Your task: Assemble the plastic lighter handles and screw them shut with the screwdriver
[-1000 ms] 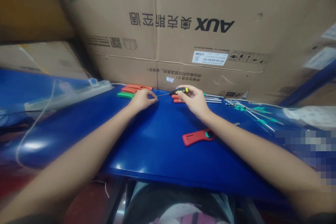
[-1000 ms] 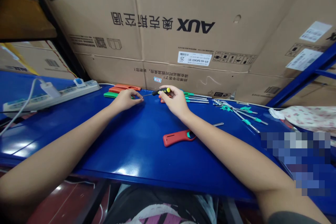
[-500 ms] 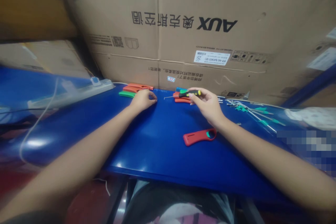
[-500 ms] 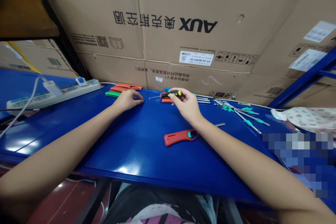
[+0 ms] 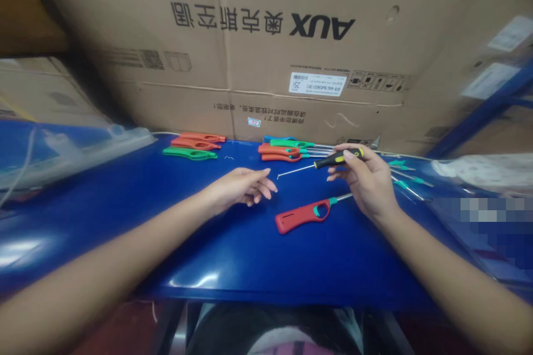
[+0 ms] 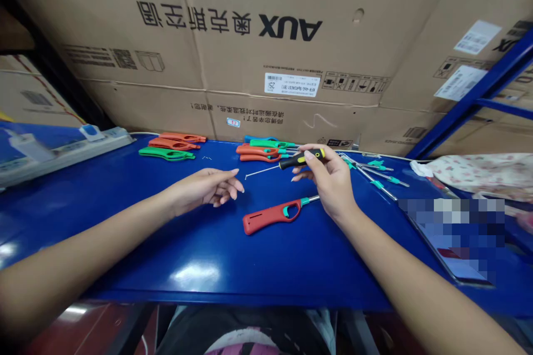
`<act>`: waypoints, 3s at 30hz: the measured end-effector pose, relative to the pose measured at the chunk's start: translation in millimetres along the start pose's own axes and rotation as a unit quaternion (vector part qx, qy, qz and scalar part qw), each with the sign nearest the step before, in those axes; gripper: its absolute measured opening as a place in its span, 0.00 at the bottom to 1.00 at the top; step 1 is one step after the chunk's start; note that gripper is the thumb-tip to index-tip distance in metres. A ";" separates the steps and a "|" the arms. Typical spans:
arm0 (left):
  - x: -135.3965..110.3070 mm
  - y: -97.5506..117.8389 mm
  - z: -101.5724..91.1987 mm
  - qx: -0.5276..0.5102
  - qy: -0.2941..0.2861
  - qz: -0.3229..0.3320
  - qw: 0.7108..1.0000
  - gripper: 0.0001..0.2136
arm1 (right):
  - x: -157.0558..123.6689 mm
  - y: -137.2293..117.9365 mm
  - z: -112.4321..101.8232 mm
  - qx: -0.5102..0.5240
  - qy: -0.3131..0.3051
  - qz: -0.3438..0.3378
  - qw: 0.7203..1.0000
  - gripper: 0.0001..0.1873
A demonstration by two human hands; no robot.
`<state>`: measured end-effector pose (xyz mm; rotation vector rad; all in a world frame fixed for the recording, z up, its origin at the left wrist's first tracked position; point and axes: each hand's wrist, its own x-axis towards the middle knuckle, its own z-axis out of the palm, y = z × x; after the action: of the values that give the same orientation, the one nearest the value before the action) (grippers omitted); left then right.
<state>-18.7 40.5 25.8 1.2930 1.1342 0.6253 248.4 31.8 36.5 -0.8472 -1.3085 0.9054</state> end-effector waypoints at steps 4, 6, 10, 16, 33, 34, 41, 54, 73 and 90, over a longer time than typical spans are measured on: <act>-3.9 -3.6 8.1 -0.110 -0.036 -0.051 0.992 0.20 | -2.0 6.7 -6.3 0.030 -0.008 0.026 0.999 0.10; -4.2 -4.5 10.5 -0.116 -0.039 -0.060 0.991 0.20 | -3.6 9.0 -6.6 0.028 -0.016 0.032 0.999 0.09; -4.0 -4.9 14.5 -0.112 -0.030 -0.069 0.991 0.18 | -6.7 11.6 -4.9 0.027 -0.024 0.039 0.999 0.09; -4.3 -4.9 15.6 -0.098 -0.032 -0.068 0.992 0.18 | -8.0 11.3 -2.4 0.045 -0.021 0.040 0.998 0.08; -6.7 -7.3 16.8 -0.034 -0.055 -0.018 0.998 0.11 | -7.4 16.6 -1.2 0.060 -0.040 0.079 0.994 0.06; -7.0 -6.9 17.0 -0.030 -0.053 -0.012 0.998 0.10 | -7.3 16.6 -1.1 0.056 -0.038 0.079 0.995 0.07; -8.4 -6.7 19.8 0.031 -0.009 0.059 0.998 0.11 | -3.4 16.9 -3.3 0.029 0.024 0.051 0.998 0.11; -12.8 -8.4 22.0 0.079 -0.055 0.094 0.991 0.10 | -3.8 21.4 -1.2 0.051 0.030 0.013 0.998 0.16; -12.4 -11.4 23.3 0.113 -0.097 0.121 0.981 0.08 | -8.9 13.3 -6.1 -0.032 -0.059 -0.108 0.992 0.13; -16.2 -12.7 34.6 0.039 -0.130 0.128 0.982 0.06 | -16.8 -1.1 -3.8 -0.082 -0.102 -0.217 0.967 0.26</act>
<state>3.7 8.9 14.7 1.5545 0.7916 0.5835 251.5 16.1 30.2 -0.5649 -1.6859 0.5511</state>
